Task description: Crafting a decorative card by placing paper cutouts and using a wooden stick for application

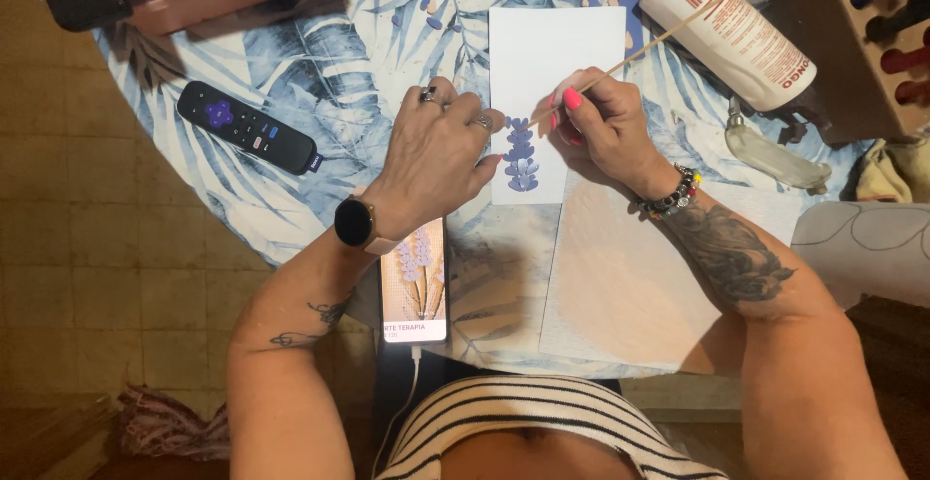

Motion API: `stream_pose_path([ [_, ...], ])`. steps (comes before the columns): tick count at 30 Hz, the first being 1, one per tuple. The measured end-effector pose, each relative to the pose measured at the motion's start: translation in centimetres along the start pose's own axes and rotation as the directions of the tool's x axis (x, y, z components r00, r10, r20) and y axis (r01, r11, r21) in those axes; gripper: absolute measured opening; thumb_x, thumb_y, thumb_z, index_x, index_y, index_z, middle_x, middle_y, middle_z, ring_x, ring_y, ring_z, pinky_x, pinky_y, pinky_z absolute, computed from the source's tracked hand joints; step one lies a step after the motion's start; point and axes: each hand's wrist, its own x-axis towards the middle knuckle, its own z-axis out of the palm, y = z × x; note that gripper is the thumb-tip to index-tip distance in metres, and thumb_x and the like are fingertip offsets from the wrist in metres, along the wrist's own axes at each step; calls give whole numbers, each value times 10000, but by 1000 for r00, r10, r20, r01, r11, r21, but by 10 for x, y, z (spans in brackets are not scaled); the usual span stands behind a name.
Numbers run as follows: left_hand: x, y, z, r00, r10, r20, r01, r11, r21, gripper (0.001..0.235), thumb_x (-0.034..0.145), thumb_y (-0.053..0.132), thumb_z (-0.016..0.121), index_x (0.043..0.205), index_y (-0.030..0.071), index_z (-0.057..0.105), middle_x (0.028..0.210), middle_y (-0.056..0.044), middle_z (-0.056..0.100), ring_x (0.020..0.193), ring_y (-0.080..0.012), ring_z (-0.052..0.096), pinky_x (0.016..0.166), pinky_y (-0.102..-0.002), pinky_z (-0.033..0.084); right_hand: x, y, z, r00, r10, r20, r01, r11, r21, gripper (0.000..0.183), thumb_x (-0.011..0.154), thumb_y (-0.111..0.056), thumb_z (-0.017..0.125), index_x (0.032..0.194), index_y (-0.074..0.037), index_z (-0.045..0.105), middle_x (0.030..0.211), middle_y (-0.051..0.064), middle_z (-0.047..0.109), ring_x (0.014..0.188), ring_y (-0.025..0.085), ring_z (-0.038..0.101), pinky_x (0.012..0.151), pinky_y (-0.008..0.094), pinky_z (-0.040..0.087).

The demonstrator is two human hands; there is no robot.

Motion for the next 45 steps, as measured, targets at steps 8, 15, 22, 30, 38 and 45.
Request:
stream_pose_path([
  [8, 2, 2, -3, 997, 23, -68, -30, 995, -100, 104, 671, 151, 617, 717, 60, 633, 643, -99, 534, 685, -248, 480, 603, -359, 343, 2, -6, 3, 1000, -2, 13, 2, 1000, -21, 206, 915, -119, 410, 832, 43, 507, 593, 129, 518, 418, 133, 462, 381, 210, 367],
  [15, 3, 1, 3, 987, 33, -157, -47, 995, -87, 98, 706, 78, 585, 618, 49, 618, 614, -73, 504, 668, -219, 474, 592, -331, 353, 2, 0, 0, 1000, -8, 29, 8, 1000, -2, 205, 911, -108, 407, 833, 50, 513, 600, 144, 526, 419, 144, 472, 385, 218, 385],
  [22, 3, 1, 7, 987, 29, -156, -43, 995, -88, 65, 699, 69, 599, 646, 53, 633, 611, -68, 507, 668, -214, 482, 597, -329, 358, 0, -2, -1, 1000, -5, 18, 5, 1000, -6, 207, 913, -123, 411, 835, 39, 513, 599, 127, 521, 427, 130, 467, 388, 209, 379],
  [30, 3, 2, 5, 992, 34, -124, -47, 994, -101, 69, 705, 62, 579, 684, 56, 645, 609, -72, 509, 668, -219, 488, 611, -334, 366, 3, -5, 1, 999, -18, 39, 20, 999, -41, 198, 908, -96, 415, 832, 53, 521, 594, 146, 539, 411, 139, 459, 394, 221, 376],
  [38, 2, 1, 6, 993, 29, -114, -39, 995, -93, 69, 700, 57, 585, 666, 40, 642, 606, -81, 503, 658, -222, 479, 604, -334, 361, 3, -7, 2, 999, -22, 28, 23, 998, -59, 189, 908, -90, 416, 846, 51, 526, 606, 141, 543, 423, 136, 460, 407, 222, 377],
  [45, 3, 1, 6, 994, 4, -108, -15, 995, -103, 51, 688, 78, 618, 715, 52, 652, 618, -75, 515, 680, -221, 490, 613, -342, 366, 4, -9, 3, 999, -30, 35, 32, 998, -61, 185, 907, -82, 413, 857, 57, 525, 625, 143, 556, 425, 134, 475, 407, 223, 383],
])
